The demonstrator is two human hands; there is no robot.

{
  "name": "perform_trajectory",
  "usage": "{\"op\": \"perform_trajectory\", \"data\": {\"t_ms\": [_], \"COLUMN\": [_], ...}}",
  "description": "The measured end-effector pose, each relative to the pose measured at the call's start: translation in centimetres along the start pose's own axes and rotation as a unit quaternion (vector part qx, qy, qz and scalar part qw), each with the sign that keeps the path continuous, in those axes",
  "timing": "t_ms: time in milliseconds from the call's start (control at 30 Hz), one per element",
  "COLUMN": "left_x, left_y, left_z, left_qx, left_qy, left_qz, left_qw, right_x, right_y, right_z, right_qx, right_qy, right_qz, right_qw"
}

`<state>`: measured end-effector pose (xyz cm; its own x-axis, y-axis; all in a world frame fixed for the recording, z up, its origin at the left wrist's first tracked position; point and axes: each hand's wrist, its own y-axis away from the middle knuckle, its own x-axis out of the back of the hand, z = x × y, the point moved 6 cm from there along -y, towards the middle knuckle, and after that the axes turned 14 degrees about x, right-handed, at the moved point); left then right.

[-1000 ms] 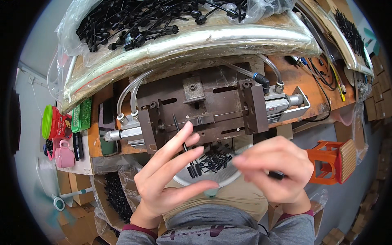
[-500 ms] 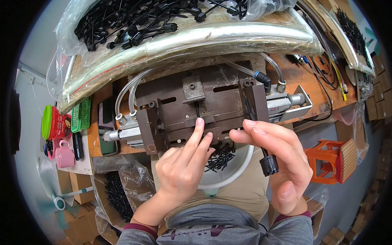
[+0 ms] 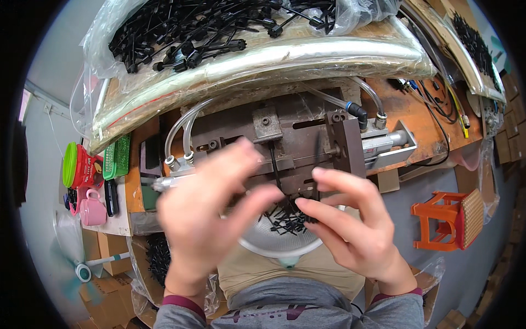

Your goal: The person is sorting small black plastic components from a large bin into boxes and then uses a pneumatic jig to assemble or press them together.

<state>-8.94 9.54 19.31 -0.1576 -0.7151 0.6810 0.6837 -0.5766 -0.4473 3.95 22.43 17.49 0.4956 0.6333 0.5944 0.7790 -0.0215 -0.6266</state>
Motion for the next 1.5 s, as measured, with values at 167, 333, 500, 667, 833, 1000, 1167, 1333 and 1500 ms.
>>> {"op": "perform_trajectory", "data": {"t_ms": [167,333,500,667,833,1000,1167,1333,1500], "left_x": [5.3,5.1,5.6,6.3,8.1,11.6,10.1,4.8,0.7], "left_y": [-7.5,-11.8,-13.2,-14.2,-12.4,-8.6,-4.5,-0.4,3.4], "left_z": [-2.0,-7.7,-10.8,-10.1,-8.2,-5.4,-2.7,-1.1,-0.9], "left_qx": [-0.059,0.047,0.014,0.041,-0.048,0.083,0.075,0.09,0.078], "left_qy": [-0.129,-0.189,-0.213,-0.211,-0.197,0.007,0.086,0.103,0.132], "left_qz": [0.207,0.128,0.041,-0.055,-0.017,0.124,0.156,0.011,-0.112], "left_qw": [0.968,0.972,0.976,0.975,0.979,0.989,0.981,0.99,0.982], "right_x": [-3.1,-5.1,-5.3,-4.9,-2.0,-1.5,-7.7,-11.4,-10.7], "right_y": [0.3,-0.4,-1.2,-2.0,-7.7,-18.9,-28.3,-29.7,-29.5], "right_z": [0.4,0.3,0.2,-0.1,-0.5,1.1,4.0,7.5,7.6], "right_qx": [0.052,0.076,0.1,0.073,0.113,0.245,0.027,-0.025,-0.003], "right_qy": [0.057,0.149,0.196,0.191,0.117,0.155,0.277,0.321,0.339], "right_qz": [-0.085,-0.165,-0.181,-0.225,-0.072,0.052,-0.183,-0.294,-0.306], "right_qw": [0.993,0.972,0.959,0.953,0.984,0.956,0.943,0.9,0.89]}}
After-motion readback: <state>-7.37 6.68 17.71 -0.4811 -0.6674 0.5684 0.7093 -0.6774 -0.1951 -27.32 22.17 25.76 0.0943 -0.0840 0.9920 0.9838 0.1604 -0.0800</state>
